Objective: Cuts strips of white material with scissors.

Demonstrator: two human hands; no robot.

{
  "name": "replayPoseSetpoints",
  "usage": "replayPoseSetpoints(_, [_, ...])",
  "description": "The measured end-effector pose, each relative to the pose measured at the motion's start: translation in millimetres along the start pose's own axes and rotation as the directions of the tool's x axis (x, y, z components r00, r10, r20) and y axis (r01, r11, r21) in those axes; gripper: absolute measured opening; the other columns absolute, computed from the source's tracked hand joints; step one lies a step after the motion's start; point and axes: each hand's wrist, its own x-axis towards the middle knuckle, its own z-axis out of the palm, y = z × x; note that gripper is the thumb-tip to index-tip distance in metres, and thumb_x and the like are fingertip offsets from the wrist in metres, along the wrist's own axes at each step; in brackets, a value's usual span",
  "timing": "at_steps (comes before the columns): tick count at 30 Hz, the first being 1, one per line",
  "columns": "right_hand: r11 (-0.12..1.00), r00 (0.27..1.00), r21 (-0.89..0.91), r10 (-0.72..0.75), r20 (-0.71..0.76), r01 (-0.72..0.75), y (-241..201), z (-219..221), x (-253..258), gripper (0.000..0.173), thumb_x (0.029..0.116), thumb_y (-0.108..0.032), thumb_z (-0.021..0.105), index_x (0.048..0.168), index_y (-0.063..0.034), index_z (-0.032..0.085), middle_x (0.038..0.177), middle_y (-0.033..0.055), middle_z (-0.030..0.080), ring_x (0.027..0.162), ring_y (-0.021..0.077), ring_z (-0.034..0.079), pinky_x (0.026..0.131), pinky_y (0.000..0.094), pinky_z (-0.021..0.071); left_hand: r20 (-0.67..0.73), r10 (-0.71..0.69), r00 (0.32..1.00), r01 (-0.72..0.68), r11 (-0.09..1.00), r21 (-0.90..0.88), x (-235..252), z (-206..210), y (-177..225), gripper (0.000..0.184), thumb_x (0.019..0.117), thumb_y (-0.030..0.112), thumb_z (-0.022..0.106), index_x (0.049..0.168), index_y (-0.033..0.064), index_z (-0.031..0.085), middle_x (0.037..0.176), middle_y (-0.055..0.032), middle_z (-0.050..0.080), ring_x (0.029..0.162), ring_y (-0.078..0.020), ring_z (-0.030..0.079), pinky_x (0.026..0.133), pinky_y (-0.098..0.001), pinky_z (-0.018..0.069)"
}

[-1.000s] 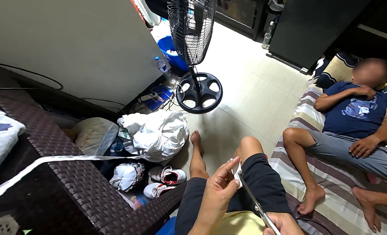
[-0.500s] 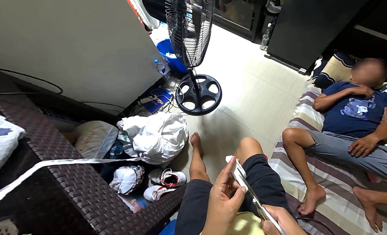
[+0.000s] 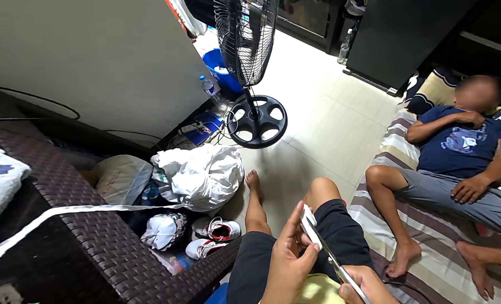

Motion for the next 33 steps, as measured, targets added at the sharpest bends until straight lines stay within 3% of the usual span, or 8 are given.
replayPoseSetpoints(7, [1.0, 1.0, 0.016, 0.002, -0.012, -0.002, 3.2, 0.5, -0.2, 0.063, 0.0886, -0.067, 0.063, 0.07, -0.0075, 0.06, 0.056, -0.0099, 0.046, 0.05, -0.0043, 0.042, 0.048, 0.0184, 0.0339, 0.02, 0.001, 1.0, -0.001, 0.999, -0.038, 1.0, -0.6, -1.0, 0.088, 0.0787, -0.013, 0.064, 0.156, -0.0086, 0.023, 0.139, -0.0097, 0.058, 0.086, -0.0048, 0.067, 0.074, -0.0194, 0.0569])
replayPoseSetpoints(13, [0.999, 0.999, 0.028, 0.033, -0.018, -0.033, 5.6, 1.3, -2.0, 0.059, 0.0895, -0.063, 0.065, 0.069, -0.0081, 0.06, 0.056, -0.0104, 0.046, 0.05, -0.0041, 0.042, 0.048, 0.0185, 0.0341, 0.019, -0.018, 1.0, 0.019, 0.999, -0.045, -0.4, 0.3, -1.5, 0.088, 0.0777, -0.014, 0.065, 0.155, -0.0089, 0.023, 0.138, -0.0099, 0.058, 0.082, -0.0038, 0.065, 0.072, -0.0185, 0.0563])
replayPoseSetpoints(17, [0.999, 0.999, -0.004, 0.043, -0.012, -0.043, -1.0, 1.0, -5.1, 0.054, 0.0913, -0.054, 0.067, 0.069, -0.005, 0.059, 0.057, -0.0085, 0.045, 0.051, -0.0025, 0.041, 0.049, 0.0199, 0.0334, -0.018, -0.022, 1.0, 0.022, 1.0, 0.007, -0.5, -3.0, -2.0, 0.069, 0.0817, -0.009, 0.062, 0.148, -0.0085, 0.042, 0.13, -0.0075, 0.064, 0.092, -0.0057, 0.067, 0.08, -0.0207, 0.0566])
replayPoseSetpoints(22, [0.999, 1.0, -0.024, 0.029, -0.011, -0.029, -0.2, 2.2, -8.0, 0.055, 0.0904, -0.055, 0.067, 0.069, -0.0044, 0.059, 0.057, -0.0079, 0.046, 0.052, -0.0021, 0.041, 0.05, 0.0208, 0.0335, -0.157, 0.012, 0.988, 0.0, 0.997, 0.08, 2.8, -4.4, 0.8, 0.032, 0.0914, -0.001, 0.057, 0.121, -0.0046, 0.069, 0.113, -0.005, 0.073, 0.096, -0.0061, 0.069, 0.086, -0.0211, 0.0562])
replayPoseSetpoints(25, [1.0, 1.0, -0.023, 0.009, -0.009, -0.009, 1.9, 3.6, -9.2, 0.057, 0.0902, -0.057, 0.067, 0.069, -0.0036, 0.06, 0.057, -0.0079, 0.046, 0.052, -0.0031, 0.041, 0.049, 0.0198, 0.0329, -0.199, 0.032, 0.979, -0.018, 0.997, 0.072, 5.6, -6.2, 2.6, 0.026, 0.0896, -0.004, 0.059, 0.111, -0.0026, 0.075, 0.105, -0.0045, 0.075, 0.094, -0.007, 0.07, 0.084, -0.0208, 0.0574])
replayPoseSetpoints(28, [1.0, 1.0, -0.005, 0.002, 0.01, -0.002, 2.3, 3.2, -9.5, 0.055, 0.091, -0.055, 0.067, 0.07, -0.0039, 0.061, 0.058, -0.0085, 0.046, 0.053, -0.0039, 0.041, 0.05, 0.0191, 0.0326, -0.197, 0.049, 0.979, -0.037, 0.997, 0.062, 6.7, -8.0, 0.7, 0.036, 0.0854, -0.007, 0.063, 0.121, -0.004, 0.07, 0.109, -0.005, 0.072, 0.085, -0.0058, 0.068, 0.078, -0.0194, 0.0578])
replayPoseSetpoints(31, [1.0, 0.999, -0.003, -0.017, 0.033, 0.017, 2.1, 2.5, -10.0, 0.06, 0.0918, -0.06, 0.062, 0.075, -0.0025, 0.062, 0.06, -0.0072, 0.047, 0.055, -0.0032, 0.042, 0.051, 0.0197, 0.0339, -0.187, 0.04, 0.982, -0.033, 0.999, 0.042, 6.9, -7.4, 0.8, 0.054, 0.0839, -0.008, 0.063, 0.138, -0.0065, 0.057, 0.127, -0.0079, 0.065, 0.084, -0.0036, 0.066, 0.076, -0.0177, 0.0565])
replayPoseSetpoints(33, [1.0, 0.998, -0.008, -0.009, 0.069, 0.01, 0.6, 1.0, -9.0, 0.067, 0.0922, -0.068, 0.056, 0.079, -0.002, 0.062, 0.062, -0.0068, 0.048, 0.056, -0.0023, 0.042, 0.053, 0.0202, 0.0356, -0.177, 0.039, 0.983, -0.037, 0.999, 0.019, 6.0, -5.7, 0.8, 0.061, 0.0827, -0.009, 0.063, 0.143, -0.0079, 0.051, 0.128, -0.0089, 0.064, 0.082, -0.0042, 0.066, 0.075, -0.0177, 0.0563])
